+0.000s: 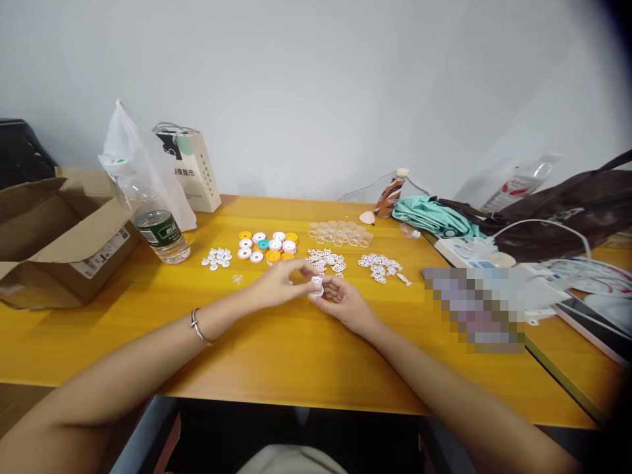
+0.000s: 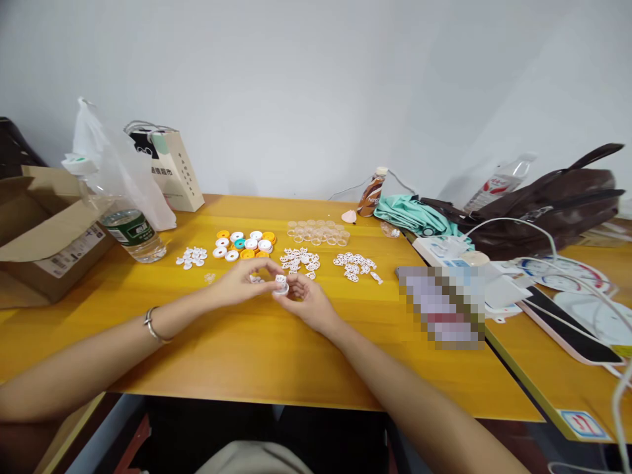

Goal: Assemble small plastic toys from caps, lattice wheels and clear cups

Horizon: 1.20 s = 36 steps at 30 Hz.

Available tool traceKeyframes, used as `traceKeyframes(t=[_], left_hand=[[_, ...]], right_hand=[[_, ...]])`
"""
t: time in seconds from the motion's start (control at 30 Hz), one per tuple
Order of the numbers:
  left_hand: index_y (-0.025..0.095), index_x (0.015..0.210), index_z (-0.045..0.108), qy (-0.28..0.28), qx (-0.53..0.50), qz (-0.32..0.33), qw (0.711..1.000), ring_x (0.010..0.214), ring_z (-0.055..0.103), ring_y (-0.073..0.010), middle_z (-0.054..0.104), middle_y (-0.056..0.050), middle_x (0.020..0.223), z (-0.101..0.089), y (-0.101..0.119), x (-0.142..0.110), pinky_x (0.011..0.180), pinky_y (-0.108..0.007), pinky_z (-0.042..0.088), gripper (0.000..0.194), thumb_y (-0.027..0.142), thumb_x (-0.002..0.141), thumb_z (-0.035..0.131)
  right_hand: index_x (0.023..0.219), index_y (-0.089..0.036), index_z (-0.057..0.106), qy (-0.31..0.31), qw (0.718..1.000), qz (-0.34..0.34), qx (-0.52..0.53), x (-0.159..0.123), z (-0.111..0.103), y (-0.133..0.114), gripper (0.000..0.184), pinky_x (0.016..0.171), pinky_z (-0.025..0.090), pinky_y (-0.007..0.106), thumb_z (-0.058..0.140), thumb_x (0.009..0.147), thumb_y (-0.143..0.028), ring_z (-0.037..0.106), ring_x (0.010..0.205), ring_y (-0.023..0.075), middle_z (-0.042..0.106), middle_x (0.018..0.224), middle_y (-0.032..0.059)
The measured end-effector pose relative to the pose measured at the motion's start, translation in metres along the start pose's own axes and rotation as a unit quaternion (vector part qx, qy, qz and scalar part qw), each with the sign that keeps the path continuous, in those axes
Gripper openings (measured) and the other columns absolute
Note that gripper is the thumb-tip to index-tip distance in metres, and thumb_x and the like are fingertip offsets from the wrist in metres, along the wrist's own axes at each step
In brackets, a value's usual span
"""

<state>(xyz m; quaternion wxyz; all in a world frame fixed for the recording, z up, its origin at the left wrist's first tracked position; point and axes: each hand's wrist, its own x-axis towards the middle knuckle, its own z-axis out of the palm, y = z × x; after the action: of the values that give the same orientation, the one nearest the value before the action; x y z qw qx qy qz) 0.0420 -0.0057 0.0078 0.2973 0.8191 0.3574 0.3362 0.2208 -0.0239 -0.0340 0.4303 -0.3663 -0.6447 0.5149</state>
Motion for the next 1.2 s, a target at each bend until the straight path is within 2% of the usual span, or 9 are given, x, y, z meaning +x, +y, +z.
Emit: traceKeyframes(t=[0.1, 0.2, 0.4, 0.63, 0.8, 0.93, 1.0, 1.1, 1.2], left_hand=[[0.018, 0.098, 0.059, 0.08, 0.014, 0.002, 0.997, 0.087, 0.059, -0.015, 0.065, -0.004, 0.095, -0.017, -0.006, 0.027, 0.074, -0.025, 0.045, 0.029, 0.04, 0.079, 0.056], [0.015, 0.101, 0.058, 0.137, 0.077, -0.029, 0.987, 0.091, 0.059, -0.0155, 0.064, -0.007, 0.101, -0.029, -0.025, 0.066, 0.076, -0.026, 0.046, 0.027, 0.033, 0.085, 0.046], [0.006, 0.112, 0.053, 0.08, 0.139, -0.103, 0.982, 0.108, 0.053, -0.0253, 0.055, -0.018, 0.119, -0.021, -0.072, 0.131, 0.093, -0.036, 0.039, 0.042, 0.012, 0.07, 0.057], [0.007, 0.105, 0.058, 0.055, 0.133, -0.119, 0.982, 0.108, 0.053, -0.0274, 0.058, -0.017, 0.115, -0.004, -0.093, 0.154, 0.094, -0.036, 0.038, 0.043, 0.018, 0.064, 0.065], [0.007, 0.095, 0.061, 0.088, 0.121, -0.11, 0.983, 0.1, 0.056, -0.026, 0.062, -0.015, 0.105, -0.009, -0.088, 0.152, 0.09, -0.038, 0.041, 0.031, 0.02, 0.067, 0.064], [0.008, 0.098, 0.058, 0.121, 0.084, -0.065, 0.987, 0.096, 0.058, -0.0182, 0.063, -0.012, 0.102, -0.023, -0.059, 0.133, 0.089, -0.031, 0.043, 0.028, 0.023, 0.075, 0.057], [0.011, 0.104, 0.055, 0.123, 0.05, -0.034, 0.991, 0.094, 0.059, -0.0146, 0.063, -0.009, 0.102, -0.03, -0.034, 0.112, 0.085, -0.027, 0.045, 0.029, 0.027, 0.079, 0.054], [0.016, 0.107, 0.054, 0.134, -0.114, 0.054, 0.983, 0.087, 0.06, -0.0138, 0.064, -0.007, 0.097, -0.035, 0.009, 0.066, 0.079, -0.027, 0.048, 0.028, 0.03, 0.082, 0.053], [0.018, 0.109, 0.052, 0.146, -0.158, 0.07, 0.974, 0.081, 0.06, -0.014, 0.063, -0.005, 0.087, -0.029, 0.04, 0.022, 0.074, -0.028, 0.049, 0.027, 0.029, 0.084, 0.052]], right_hand=[[0.087, -0.021, 0.053, -0.008, 0.995, 0.028, 0.094, -0.001, 0.0, -0.003, 0.031, 0.083, 0.045, 0.028, 0.072, 0.063, -0.025, 0.061, 0.081, 0.0112, 0.063, 0.087, -0.0006], [0.089, -0.021, 0.055, -0.025, 0.99, 0.06, 0.125, -0.002, -0.001, -0.004, 0.033, 0.086, 0.044, 0.029, 0.074, 0.062, -0.025, 0.061, 0.083, 0.0114, 0.064, 0.09, 0.0005], [0.096, -0.023, 0.06, -0.053, 0.986, 0.062, 0.147, -0.006, -0.003, -0.005, 0.035, 0.089, 0.043, 0.031, 0.072, 0.065, -0.031, 0.061, 0.09, 0.013, 0.066, 0.093, 0.0014], [0.093, -0.024, 0.063, -0.062, 0.983, 0.055, 0.165, -0.01, -0.001, -0.011, 0.027, 0.085, 0.044, 0.027, 0.071, 0.068, -0.031, 0.061, 0.086, 0.0116, 0.067, 0.089, -0.0001], [0.091, -0.024, 0.064, -0.062, 0.98, 0.046, 0.181, -0.01, -0.001, -0.014, 0.026, 0.084, 0.044, 0.026, 0.071, 0.067, -0.03, 0.061, 0.082, 0.0102, 0.067, 0.089, -0.0008], [0.093, -0.024, 0.063, -0.015, 0.981, 0.036, 0.189, -0.013, -0.002, -0.026, 0.03, 0.085, 0.045, 0.028, 0.072, 0.065, -0.032, 0.061, 0.085, 0.0125, 0.066, 0.094, 0.001], [0.093, -0.023, 0.062, 0.007, 0.98, 0.033, 0.196, -0.016, -0.002, -0.035, 0.031, 0.085, 0.047, 0.031, 0.072, 0.065, -0.033, 0.062, 0.086, 0.0145, 0.066, 0.096, 0.0021], [0.092, -0.024, 0.061, 0.018, 0.976, 0.019, 0.214, -0.018, 0.001, -0.044, 0.029, 0.085, 0.047, 0.033, 0.071, 0.066, -0.033, 0.063, 0.085, 0.0157, 0.067, 0.094, 0.0022], [0.093, -0.024, 0.062, 0.018, 0.976, 0.012, 0.219, -0.018, 0.005, -0.045, 0.03, 0.088, 0.046, 0.034, 0.072, 0.065, -0.031, 0.063, 0.086, 0.015, 0.067, 0.098, 0.0017]])
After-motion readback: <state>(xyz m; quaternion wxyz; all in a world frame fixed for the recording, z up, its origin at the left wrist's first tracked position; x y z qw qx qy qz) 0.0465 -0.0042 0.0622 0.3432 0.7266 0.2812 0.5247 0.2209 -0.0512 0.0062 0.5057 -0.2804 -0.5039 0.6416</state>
